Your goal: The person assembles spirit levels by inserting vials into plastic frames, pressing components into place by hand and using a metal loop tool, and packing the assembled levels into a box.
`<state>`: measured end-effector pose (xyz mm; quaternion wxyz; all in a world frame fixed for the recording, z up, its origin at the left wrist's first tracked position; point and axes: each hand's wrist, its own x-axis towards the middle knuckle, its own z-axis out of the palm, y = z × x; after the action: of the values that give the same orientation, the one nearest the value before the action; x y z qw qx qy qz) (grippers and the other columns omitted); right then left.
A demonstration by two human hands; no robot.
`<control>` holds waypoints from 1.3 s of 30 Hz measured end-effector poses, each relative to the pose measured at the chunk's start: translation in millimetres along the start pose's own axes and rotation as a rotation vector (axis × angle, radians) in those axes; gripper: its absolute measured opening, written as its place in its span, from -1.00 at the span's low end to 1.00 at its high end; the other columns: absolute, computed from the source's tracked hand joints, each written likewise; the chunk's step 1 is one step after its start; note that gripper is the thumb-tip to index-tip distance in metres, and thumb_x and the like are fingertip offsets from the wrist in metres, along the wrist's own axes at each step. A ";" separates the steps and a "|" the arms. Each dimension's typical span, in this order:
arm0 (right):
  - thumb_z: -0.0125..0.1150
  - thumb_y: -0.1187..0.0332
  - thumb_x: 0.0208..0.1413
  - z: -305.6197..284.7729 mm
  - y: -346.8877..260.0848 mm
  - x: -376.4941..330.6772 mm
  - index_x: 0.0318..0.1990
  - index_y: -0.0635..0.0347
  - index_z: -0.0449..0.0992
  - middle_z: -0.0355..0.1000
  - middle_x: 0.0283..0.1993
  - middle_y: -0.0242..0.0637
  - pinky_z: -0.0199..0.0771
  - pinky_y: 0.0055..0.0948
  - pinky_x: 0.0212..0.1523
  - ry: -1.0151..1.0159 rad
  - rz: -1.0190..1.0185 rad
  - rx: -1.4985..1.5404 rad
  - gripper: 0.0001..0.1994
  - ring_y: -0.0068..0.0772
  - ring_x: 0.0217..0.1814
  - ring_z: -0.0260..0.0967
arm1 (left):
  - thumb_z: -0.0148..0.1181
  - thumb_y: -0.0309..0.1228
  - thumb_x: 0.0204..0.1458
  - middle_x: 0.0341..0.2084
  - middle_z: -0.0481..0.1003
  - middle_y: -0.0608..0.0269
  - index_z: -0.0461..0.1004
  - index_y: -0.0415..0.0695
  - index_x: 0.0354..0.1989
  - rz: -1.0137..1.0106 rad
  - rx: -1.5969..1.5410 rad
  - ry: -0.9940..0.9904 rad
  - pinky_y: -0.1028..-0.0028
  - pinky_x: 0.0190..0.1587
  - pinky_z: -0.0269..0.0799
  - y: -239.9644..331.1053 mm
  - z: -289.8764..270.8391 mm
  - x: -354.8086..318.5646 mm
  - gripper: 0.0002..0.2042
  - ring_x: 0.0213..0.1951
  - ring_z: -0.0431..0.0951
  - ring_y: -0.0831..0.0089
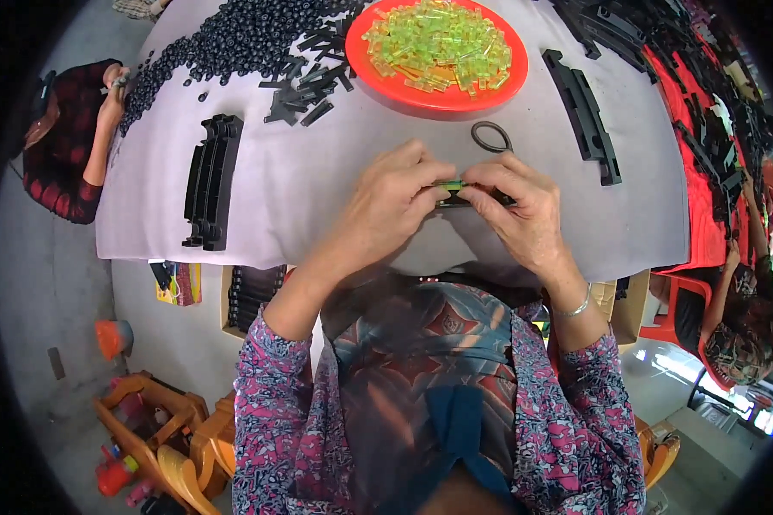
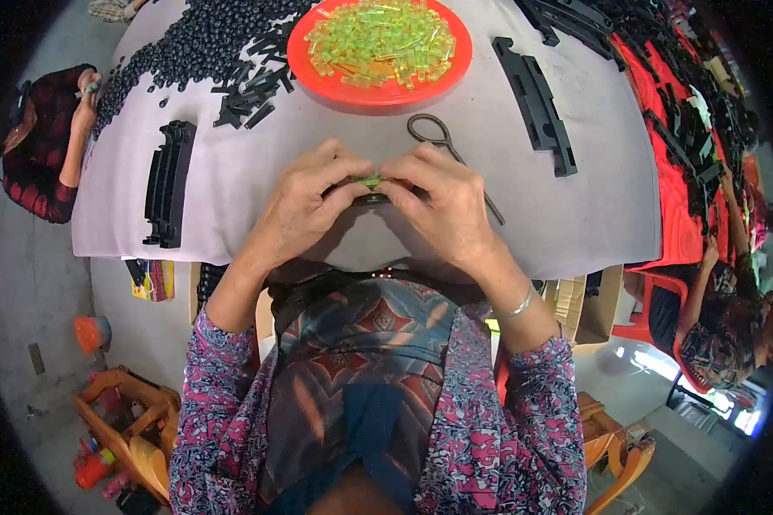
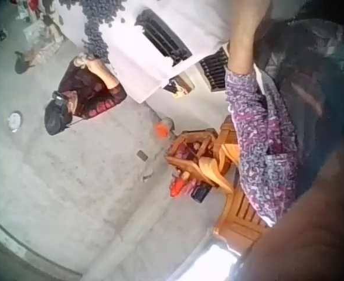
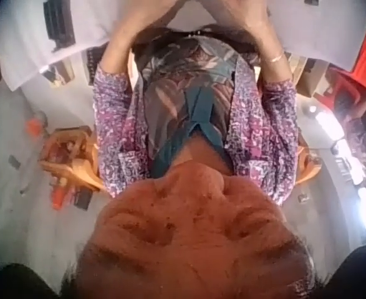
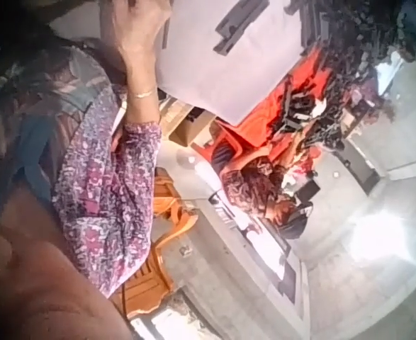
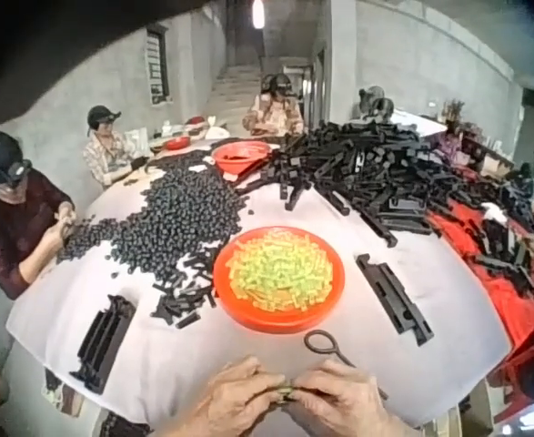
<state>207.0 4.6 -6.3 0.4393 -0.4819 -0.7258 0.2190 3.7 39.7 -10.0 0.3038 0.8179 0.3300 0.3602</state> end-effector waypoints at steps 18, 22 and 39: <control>0.31 0.46 -0.03 19.7 -0.1 6.2 -0.36 0.23 0.57 0.41 -0.45 -0.14 0.41 -0.16 -0.33 -0.179 0.039 -0.207 -0.92 0.00 -0.37 0.42 | 0.41 -0.45 -0.18 -0.33 0.42 0.07 0.52 -0.24 -0.13 -0.169 0.222 -0.064 0.22 -0.19 0.41 -19.6 -3.2 -27.4 -0.62 -0.23 0.48 0.04; 0.32 0.45 -0.04 26.4 0.0 5.1 -0.38 0.20 0.57 0.43 -0.49 -0.19 0.38 -0.16 -0.32 -0.146 0.066 -0.219 -0.93 -0.04 -0.37 0.43 | 0.42 -0.43 -0.18 -0.33 0.43 0.07 0.53 -0.24 -0.16 -0.197 0.239 -0.054 0.21 -0.19 0.40 -16.6 0.3 -25.8 -0.63 -0.23 0.49 0.04; 0.33 0.45 -0.01 40.2 2.2 -4.4 -0.39 0.19 0.53 0.48 -0.47 -0.22 0.33 -0.18 -0.25 -0.008 0.110 -0.214 -0.92 -0.07 -0.37 0.45 | 0.19 -0.41 0.09 -0.41 0.41 0.11 0.58 -0.17 -0.07 -0.176 -0.015 -0.371 0.27 -0.23 0.36 -43.9 -8.0 7.6 -0.75 -0.30 0.46 0.15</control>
<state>174.7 5.9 -30.7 0.3699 -0.5642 -0.7192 0.1659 -12.8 73.7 -34.8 0.3958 0.8361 0.3357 0.1778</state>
